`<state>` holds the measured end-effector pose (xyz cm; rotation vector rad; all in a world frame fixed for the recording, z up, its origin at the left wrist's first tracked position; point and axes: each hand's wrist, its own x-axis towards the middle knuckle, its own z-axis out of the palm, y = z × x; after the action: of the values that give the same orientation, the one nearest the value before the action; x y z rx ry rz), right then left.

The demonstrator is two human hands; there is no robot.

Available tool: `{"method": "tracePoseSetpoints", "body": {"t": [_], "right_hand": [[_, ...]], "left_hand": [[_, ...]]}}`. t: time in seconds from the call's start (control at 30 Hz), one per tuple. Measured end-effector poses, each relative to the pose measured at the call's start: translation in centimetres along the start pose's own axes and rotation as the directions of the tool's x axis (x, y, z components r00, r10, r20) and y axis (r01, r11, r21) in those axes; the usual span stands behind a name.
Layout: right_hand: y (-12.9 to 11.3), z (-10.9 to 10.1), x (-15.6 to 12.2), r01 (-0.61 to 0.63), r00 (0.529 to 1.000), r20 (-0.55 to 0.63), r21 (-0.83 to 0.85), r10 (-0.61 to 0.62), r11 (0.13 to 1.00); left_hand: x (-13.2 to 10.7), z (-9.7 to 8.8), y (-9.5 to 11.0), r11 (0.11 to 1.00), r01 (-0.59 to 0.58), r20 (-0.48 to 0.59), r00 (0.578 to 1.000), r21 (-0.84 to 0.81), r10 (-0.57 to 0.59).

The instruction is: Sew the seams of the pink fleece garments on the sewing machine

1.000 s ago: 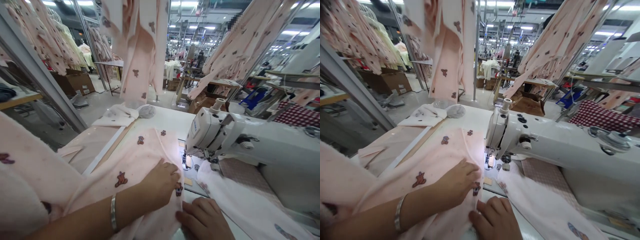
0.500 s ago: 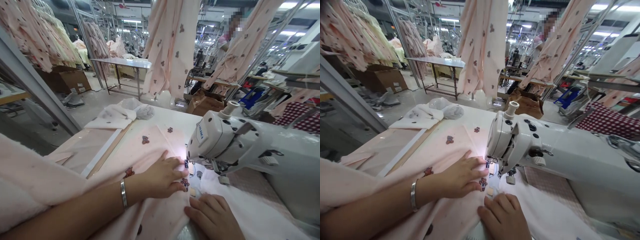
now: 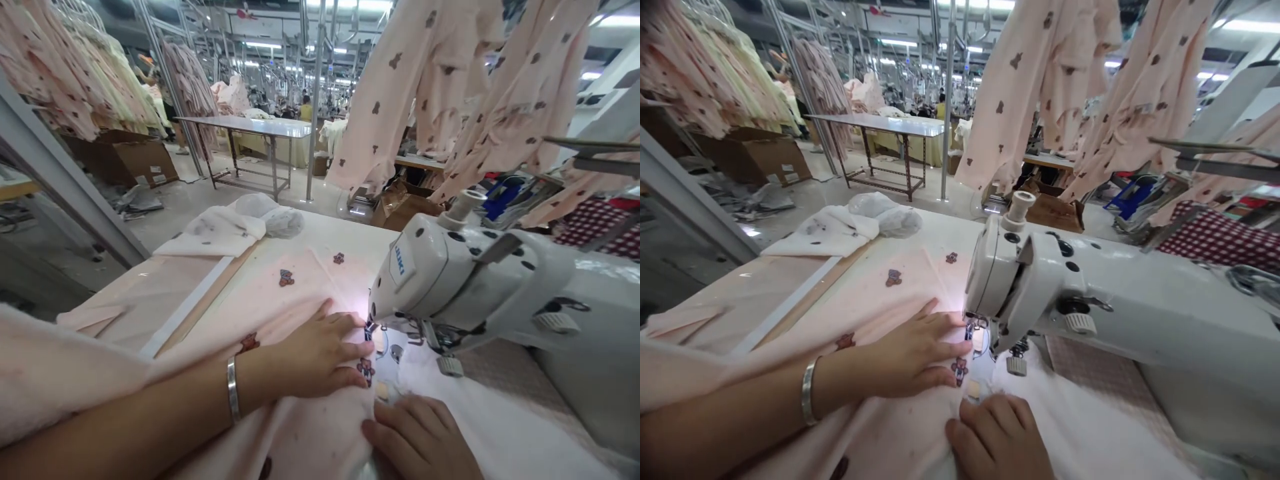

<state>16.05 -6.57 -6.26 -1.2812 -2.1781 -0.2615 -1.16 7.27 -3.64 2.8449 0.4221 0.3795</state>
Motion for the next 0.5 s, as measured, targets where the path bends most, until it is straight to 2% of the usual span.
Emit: {"method": "tracePoseSetpoints", "body": {"t": [0.1,0.2,0.33,0.5], "right_hand": [[-0.5,-1.0,0.3,-0.052,0.999,0.005,-0.007,0.052,0.999],[-1.0,-1.8,0.6,-0.053,0.999,-0.009,-0.022,0.053,0.998],[-1.2,-1.6,0.3,0.036,0.998,0.05,-0.075,-0.032,0.997],[-0.2,-0.8,0.5,0.123,0.991,0.066,-0.139,-0.115,0.983]], "left_hand": [[0.1,-0.5,0.5,1.0,0.004,0.011,1.0,0.024,-0.004],[-0.4,-0.7,1.8,1.0,0.016,0.01,1.0,-0.003,-0.016],[-1.6,0.3,3.2,0.998,-0.033,-0.035,0.999,-0.052,0.031],[-2.1,1.3,2.6,0.994,-0.11,-0.118,0.987,-0.014,0.108]]}}
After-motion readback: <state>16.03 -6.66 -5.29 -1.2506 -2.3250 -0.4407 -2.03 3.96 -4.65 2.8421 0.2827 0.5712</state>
